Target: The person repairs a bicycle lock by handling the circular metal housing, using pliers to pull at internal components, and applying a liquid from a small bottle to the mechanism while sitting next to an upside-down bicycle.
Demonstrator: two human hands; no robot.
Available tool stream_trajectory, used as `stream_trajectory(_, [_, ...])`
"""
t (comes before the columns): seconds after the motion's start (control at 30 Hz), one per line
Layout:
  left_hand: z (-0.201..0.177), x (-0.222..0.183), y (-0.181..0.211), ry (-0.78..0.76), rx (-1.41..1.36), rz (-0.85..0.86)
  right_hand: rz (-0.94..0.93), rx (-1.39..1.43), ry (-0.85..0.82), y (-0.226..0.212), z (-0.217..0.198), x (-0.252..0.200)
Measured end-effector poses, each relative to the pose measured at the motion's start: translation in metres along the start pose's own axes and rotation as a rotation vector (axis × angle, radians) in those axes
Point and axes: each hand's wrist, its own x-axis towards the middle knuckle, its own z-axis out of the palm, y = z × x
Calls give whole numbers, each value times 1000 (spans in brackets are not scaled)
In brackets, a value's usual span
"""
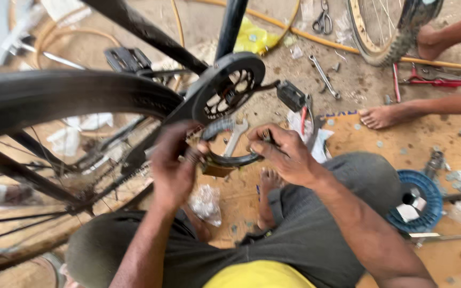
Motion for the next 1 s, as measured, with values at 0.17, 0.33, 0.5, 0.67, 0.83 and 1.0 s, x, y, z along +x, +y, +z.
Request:
stream_trajectory(0.17, [-14,-11,-18,311,-205,-114,5,622,135,16,28,-1])
stream_trajectory(0.33, [15,-18,-17,-84,-1033,-296,201,875,93,16,45,5])
stream_trajectory(0.5, [31,-19,-4,-61,-1266,-293,225,950,140,5,63,12])
stream_trajectory(0.67, [37,-22,-6,54,-1168,-344,103,589,159,8,63,7])
stream_trajectory(0.83, [34,-16,-12,50,-1237,-310,-37,315,45,8,65,2])
stream_trajectory(1.0, [40,-22,-10,69,-1083,-200,-93,-111,89,19,71,9])
